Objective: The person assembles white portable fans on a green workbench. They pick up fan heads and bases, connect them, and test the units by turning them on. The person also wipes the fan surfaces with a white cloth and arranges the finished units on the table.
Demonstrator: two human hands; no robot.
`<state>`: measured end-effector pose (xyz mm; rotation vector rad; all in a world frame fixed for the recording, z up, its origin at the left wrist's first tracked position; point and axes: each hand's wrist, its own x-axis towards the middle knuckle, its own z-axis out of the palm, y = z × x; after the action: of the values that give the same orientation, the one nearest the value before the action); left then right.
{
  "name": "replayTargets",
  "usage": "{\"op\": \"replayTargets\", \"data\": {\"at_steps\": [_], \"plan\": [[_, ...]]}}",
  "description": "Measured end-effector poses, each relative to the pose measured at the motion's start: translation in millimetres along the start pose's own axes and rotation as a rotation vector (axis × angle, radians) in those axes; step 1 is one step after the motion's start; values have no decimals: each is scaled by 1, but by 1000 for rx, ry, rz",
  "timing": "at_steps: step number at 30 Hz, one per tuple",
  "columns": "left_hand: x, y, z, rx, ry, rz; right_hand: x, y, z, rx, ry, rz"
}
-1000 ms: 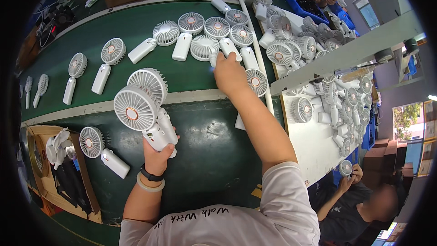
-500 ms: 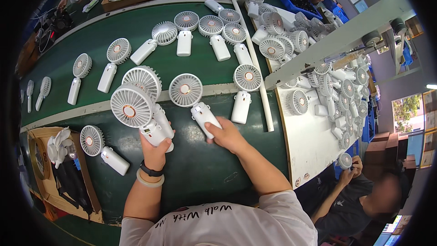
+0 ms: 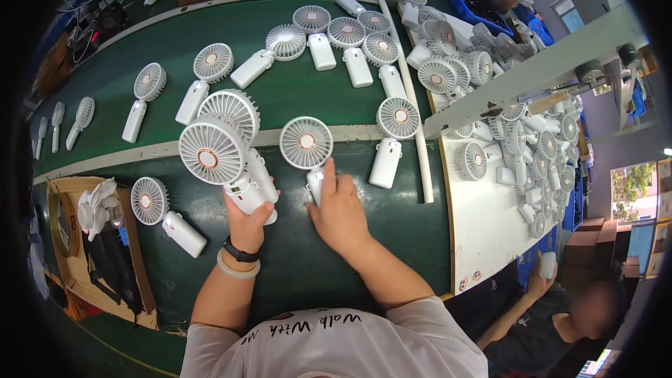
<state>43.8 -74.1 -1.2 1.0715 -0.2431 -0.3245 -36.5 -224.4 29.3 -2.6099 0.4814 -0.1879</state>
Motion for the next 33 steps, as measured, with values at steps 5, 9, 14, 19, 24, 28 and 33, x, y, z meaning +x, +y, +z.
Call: {"op": "replayTargets", "data": {"at_steps": [5, 9, 14, 19, 24, 28, 33], "plan": [[0, 5, 0, -59, -6, -20, 39, 24, -17, 2018, -442, 147], [0, 4, 0, -75, 6, -75, 62, 30, -15, 2408, -654, 2], [-2, 6, 0, -83, -35, -113, 62, 33, 1, 2286, -613, 70], [-1, 8, 1, -114, -72, -155, 66, 38, 8, 2184, -570, 63], [-1, 7, 0, -97, -64, -182, 68, 39, 6, 2090, -614, -93], [-1, 6, -1, -96, -49, -185, 66, 33, 2, 2125, -696, -4], [-1, 6, -1, -88, -45, -177, 56, 28, 3, 1978, -533, 9]]}}
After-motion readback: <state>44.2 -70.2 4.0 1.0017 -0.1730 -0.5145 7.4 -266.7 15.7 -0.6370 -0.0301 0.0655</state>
